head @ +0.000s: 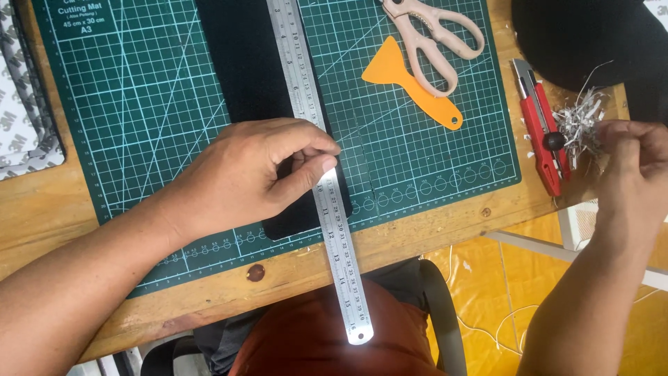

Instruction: The person uses a metal ruler and a red utility knife to cut a strip of black fabric on a green cutting mat. After cutting, they apply double-sided tape to the fabric and use an orange plastic scraper to smooth the surface.

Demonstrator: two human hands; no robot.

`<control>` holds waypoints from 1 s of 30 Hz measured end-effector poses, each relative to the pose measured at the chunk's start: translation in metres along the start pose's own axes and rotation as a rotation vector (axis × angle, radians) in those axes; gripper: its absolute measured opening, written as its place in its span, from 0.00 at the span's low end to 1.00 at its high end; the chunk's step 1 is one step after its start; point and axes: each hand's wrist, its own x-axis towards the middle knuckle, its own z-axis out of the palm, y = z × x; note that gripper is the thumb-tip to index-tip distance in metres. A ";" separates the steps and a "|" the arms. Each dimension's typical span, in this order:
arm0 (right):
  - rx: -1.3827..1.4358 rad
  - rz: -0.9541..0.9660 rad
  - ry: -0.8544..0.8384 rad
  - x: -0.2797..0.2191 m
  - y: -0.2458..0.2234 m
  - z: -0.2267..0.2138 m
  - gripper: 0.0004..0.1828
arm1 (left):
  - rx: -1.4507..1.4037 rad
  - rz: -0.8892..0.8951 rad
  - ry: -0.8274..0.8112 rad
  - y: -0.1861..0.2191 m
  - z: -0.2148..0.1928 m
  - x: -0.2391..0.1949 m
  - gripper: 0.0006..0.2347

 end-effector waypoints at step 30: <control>-0.190 -0.767 -0.584 -0.194 -0.159 0.058 0.49 | 0.530 0.240 0.188 -0.005 -0.004 -0.009 0.04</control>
